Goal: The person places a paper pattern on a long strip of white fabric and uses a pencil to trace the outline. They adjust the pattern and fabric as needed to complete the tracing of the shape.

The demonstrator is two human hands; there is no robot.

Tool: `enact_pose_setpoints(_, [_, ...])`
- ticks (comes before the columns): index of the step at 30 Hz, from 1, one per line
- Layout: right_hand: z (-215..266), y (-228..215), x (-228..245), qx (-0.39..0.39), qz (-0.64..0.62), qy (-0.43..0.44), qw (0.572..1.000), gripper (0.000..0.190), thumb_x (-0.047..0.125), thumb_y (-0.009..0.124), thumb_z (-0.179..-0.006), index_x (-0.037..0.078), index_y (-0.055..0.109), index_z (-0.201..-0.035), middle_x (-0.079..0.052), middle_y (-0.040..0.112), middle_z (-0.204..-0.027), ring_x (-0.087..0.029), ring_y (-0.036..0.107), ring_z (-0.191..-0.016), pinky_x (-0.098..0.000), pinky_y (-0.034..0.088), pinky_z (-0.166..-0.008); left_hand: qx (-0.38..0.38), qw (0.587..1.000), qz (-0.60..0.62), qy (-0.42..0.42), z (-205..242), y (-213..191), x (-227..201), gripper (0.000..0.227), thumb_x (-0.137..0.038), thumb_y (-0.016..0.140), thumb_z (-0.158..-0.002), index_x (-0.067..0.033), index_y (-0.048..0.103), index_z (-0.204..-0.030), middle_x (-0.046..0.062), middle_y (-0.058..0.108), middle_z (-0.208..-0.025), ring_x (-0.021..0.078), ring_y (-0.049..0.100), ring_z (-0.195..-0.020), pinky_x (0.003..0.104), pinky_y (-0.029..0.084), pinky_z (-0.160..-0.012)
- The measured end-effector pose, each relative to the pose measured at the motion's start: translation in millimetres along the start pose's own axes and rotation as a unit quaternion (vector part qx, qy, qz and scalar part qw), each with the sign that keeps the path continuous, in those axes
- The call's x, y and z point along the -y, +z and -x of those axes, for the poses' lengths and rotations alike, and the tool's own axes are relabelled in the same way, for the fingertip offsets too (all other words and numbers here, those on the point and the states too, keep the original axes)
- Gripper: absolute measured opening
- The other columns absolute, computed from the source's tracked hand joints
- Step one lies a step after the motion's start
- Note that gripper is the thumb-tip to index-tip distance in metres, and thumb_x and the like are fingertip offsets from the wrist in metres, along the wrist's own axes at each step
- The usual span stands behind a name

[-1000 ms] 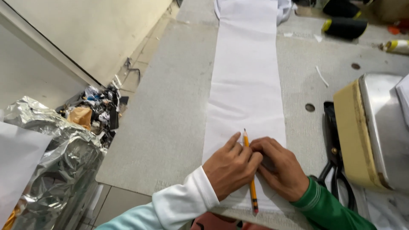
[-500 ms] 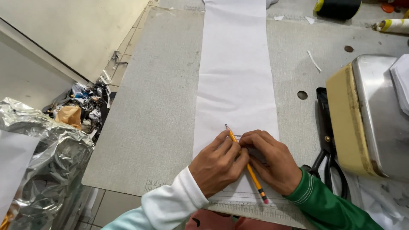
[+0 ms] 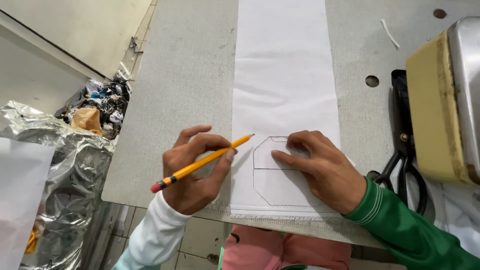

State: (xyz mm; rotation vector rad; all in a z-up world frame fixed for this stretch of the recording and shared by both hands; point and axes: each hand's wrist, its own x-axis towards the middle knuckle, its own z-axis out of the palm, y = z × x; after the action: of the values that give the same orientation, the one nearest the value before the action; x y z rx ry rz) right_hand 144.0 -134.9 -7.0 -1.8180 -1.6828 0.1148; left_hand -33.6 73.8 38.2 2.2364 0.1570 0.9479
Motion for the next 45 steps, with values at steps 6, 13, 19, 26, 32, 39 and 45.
enact_pose_setpoints(6, [-3,-1,2,0.035,0.067,-0.036,0.996,0.046,-0.010,0.057,-0.092,0.013,0.065,-0.131,-0.020,0.054,-0.139,-0.037,0.059,-0.110,-0.0509,0.052,-0.094,0.033,0.999,-0.010,0.034,-4,9,5,0.008,-0.006,0.071,-0.089,-0.0053,0.063,-0.090,0.004,0.074,-0.082,0.0162,0.069,-0.065,0.046,0.050,-0.103])
enact_pose_setpoints(13, [-7,-2,5,0.048,0.115,-0.065,0.990,0.043,-0.007,0.055,-0.091,0.008,0.062,-0.131,-0.021,0.056,-0.137,-0.039,0.059,-0.115,-0.0511,0.051,-0.095,0.057,0.997,-0.029,0.040,-3,14,12,0.010,-0.006,0.072,-0.087,-0.0068,0.064,-0.093,0.002,0.075,-0.083,0.0167,0.071,-0.069,0.046,0.046,-0.107])
enact_pose_setpoints(19, [-4,-1,4,0.039,0.111,-0.067,0.991,0.047,-0.010,0.055,-0.088,0.008,0.061,-0.131,-0.021,0.057,-0.136,-0.039,0.058,-0.117,-0.0511,0.051,-0.094,0.067,0.996,-0.026,0.061,-3,20,15,0.014,-0.003,0.074,-0.087,-0.0098,0.072,-0.099,0.003,0.077,-0.084,0.0168,0.074,-0.074,0.047,0.044,-0.107])
enact_pose_setpoints(26, [-4,-1,7,0.029,0.104,-0.060,0.992,0.041,-0.004,0.054,-0.094,0.009,0.061,-0.132,-0.022,0.057,-0.136,-0.038,0.059,-0.117,-0.0497,0.051,-0.094,0.063,0.995,-0.021,0.069,-5,25,13,0.012,-0.006,0.076,-0.086,-0.0097,0.074,-0.098,0.002,0.077,-0.082,0.0181,0.074,-0.075,0.052,0.038,-0.112])
enact_pose_setpoints(32, [-4,-1,6,0.029,0.104,-0.060,0.992,0.039,-0.003,0.057,-0.095,0.008,0.062,-0.132,-0.022,0.057,-0.137,-0.039,0.059,-0.116,-0.0506,0.051,-0.094,0.061,0.996,-0.019,0.066,-2,27,14,0.011,-0.006,0.076,-0.086,-0.0080,0.074,-0.097,0.002,0.077,-0.082,0.0184,0.074,-0.074,0.053,0.037,-0.113])
enact_pose_setpoints(39, [-4,-3,7,0.046,0.103,-0.058,0.992,0.039,-0.001,0.057,-0.096,0.008,0.061,-0.133,-0.023,0.057,-0.136,-0.039,0.058,-0.117,-0.0513,0.051,-0.095,0.064,0.997,-0.018,0.046,4,26,13,0.016,-0.004,0.075,-0.080,-0.0079,0.073,-0.095,0.002,0.075,-0.078,0.0180,0.074,-0.072,0.053,0.038,-0.113])
enact_pose_setpoints(45, [-6,-3,7,0.041,0.108,-0.060,0.992,0.039,-0.002,0.057,-0.096,0.007,0.063,-0.133,-0.022,0.057,-0.137,-0.039,0.059,-0.117,-0.0511,0.052,-0.097,0.082,0.996,-0.029,0.035,7,11,8,0.016,-0.008,0.073,-0.076,-0.0091,0.075,-0.092,0.003,0.076,-0.080,0.0183,0.074,-0.076,0.053,0.032,-0.115])
